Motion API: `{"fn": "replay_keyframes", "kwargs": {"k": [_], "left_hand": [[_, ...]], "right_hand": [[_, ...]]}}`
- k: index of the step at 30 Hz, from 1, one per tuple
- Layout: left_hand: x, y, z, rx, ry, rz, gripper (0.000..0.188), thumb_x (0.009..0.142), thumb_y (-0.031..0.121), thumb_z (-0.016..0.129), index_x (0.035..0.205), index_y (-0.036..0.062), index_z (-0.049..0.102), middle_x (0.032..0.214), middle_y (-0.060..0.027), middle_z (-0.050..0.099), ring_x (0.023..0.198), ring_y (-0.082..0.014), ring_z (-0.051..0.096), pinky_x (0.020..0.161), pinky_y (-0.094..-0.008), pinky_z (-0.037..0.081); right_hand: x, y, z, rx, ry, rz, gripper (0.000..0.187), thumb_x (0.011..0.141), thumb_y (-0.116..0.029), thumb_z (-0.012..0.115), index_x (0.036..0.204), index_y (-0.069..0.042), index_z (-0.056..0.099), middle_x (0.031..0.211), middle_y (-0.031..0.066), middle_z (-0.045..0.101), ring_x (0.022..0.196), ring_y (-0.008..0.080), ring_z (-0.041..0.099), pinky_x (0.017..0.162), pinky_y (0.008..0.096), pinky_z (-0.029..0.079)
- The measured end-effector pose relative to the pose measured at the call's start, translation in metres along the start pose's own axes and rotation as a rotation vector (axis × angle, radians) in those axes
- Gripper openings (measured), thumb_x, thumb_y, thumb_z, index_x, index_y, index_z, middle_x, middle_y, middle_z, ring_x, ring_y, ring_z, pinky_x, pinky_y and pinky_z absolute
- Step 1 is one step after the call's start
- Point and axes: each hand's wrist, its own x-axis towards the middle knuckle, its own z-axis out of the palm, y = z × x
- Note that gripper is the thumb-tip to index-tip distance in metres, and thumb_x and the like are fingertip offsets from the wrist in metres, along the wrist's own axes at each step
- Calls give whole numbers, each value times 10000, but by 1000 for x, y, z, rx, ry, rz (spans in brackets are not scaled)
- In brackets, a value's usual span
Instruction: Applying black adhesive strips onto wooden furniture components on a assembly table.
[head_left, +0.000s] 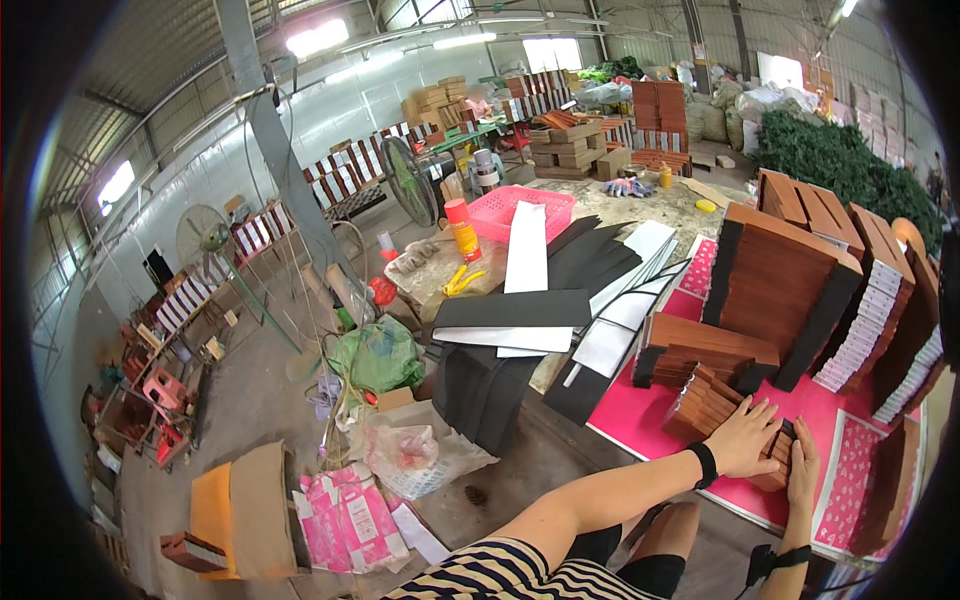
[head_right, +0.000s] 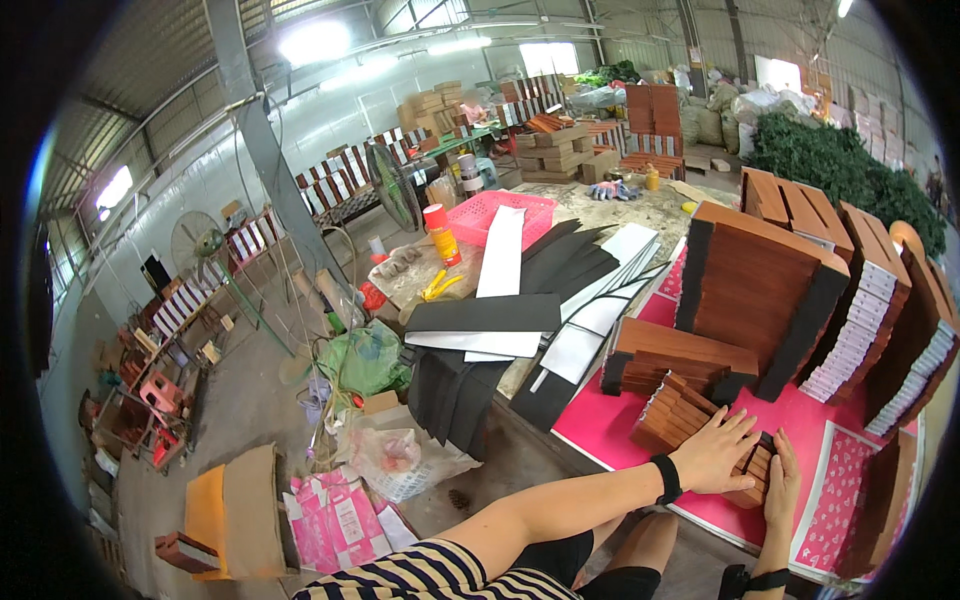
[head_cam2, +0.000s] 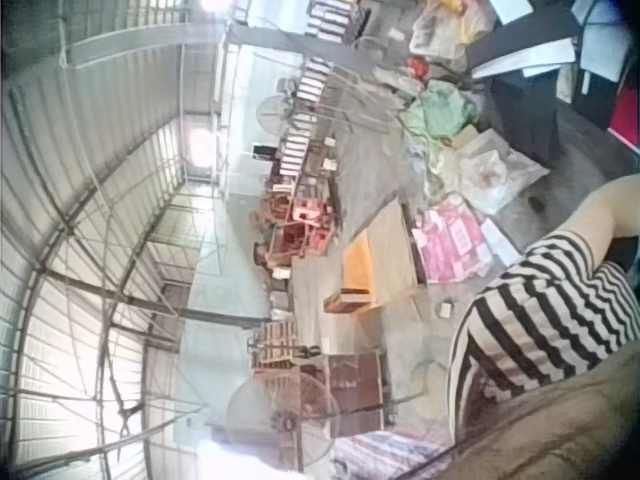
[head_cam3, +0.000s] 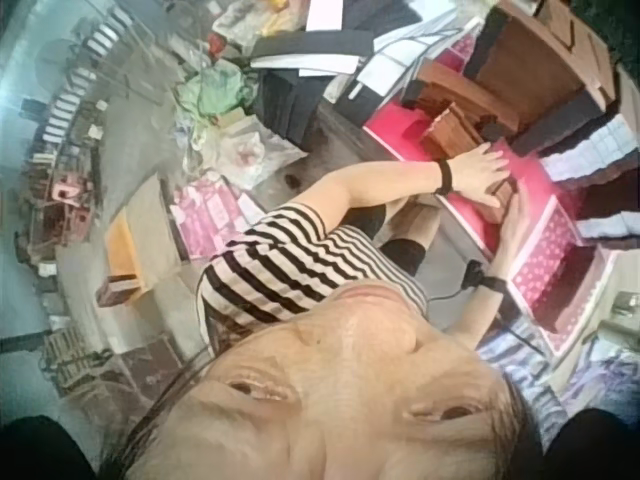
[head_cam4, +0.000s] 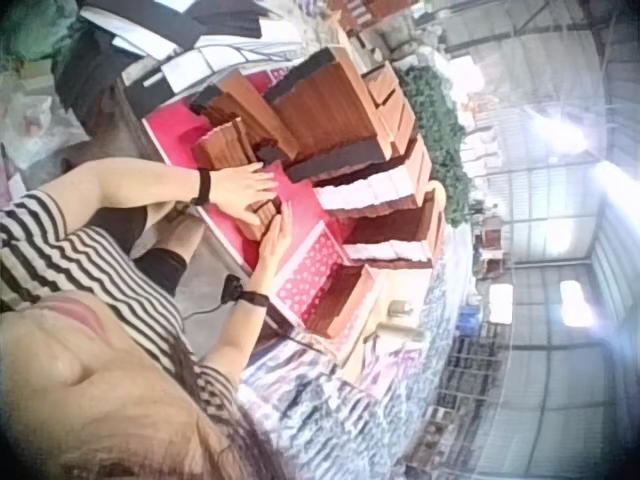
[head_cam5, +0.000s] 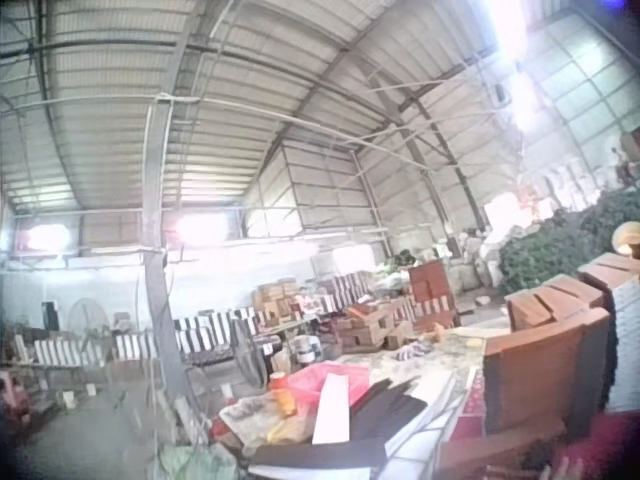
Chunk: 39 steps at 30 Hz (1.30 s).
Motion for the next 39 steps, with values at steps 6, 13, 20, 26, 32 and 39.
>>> {"fn": "replay_keyframes", "kwargs": {"k": [6,13,20,26,32,39], "left_hand": [[2,-1,-1,21,5,1,841,876,576,566,1423,-52,451,1510,-266,383,1449,-387,298,1200,-542,168],[5,-1,2,35,-10,1,833,890,573,549,1431,-50,438,1513,-259,380,1453,-378,291,1199,-537,175],[3,1,-1,35,-17,4,823,901,572,537,1427,-53,440,1510,-261,385,1449,-383,295,1201,-536,172],[3,-2,0,30,-3,11,823,898,575,549,1420,-53,449,1509,-262,386,1447,-381,301,1203,-533,175],[4,-4,2,54,30,10,800,899,566,562,1410,-42,464,1498,-262,397,1440,-383,313,1198,-532,187],[3,-1,0,50,28,7,804,890,568,574,1399,-46,476,1497,-253,402,1435,-377,322,1196,-530,197]], "right_hand": [[1,12,4,-32,65,-15,374,1029,-143,450,1337,30,573,1434,162,526,1343,274,470,1149,373,315],[0,24,5,-13,181,9,387,1051,-217,458,1312,38,588,1341,158,602,1251,257,549,1094,359,387],[-2,26,4,-44,256,43,361,1046,-204,476,1277,36,615,1248,140,650,1180,237,585,1052,348,421],[-3,24,3,-128,286,130,328,1037,-192,490,1237,25,634,1215,166,661,1139,236,608,1004,349,455],[-3,9,15,-185,379,82,327,1036,-187,492,1277,0,612,1267,157,636,1161,238,602,1003,351,454],[-4,31,11,-18,205,57,378,1047,-211,489,1365,-18,552,1319,138,613,1232,243,562,1062,348,413]]}}
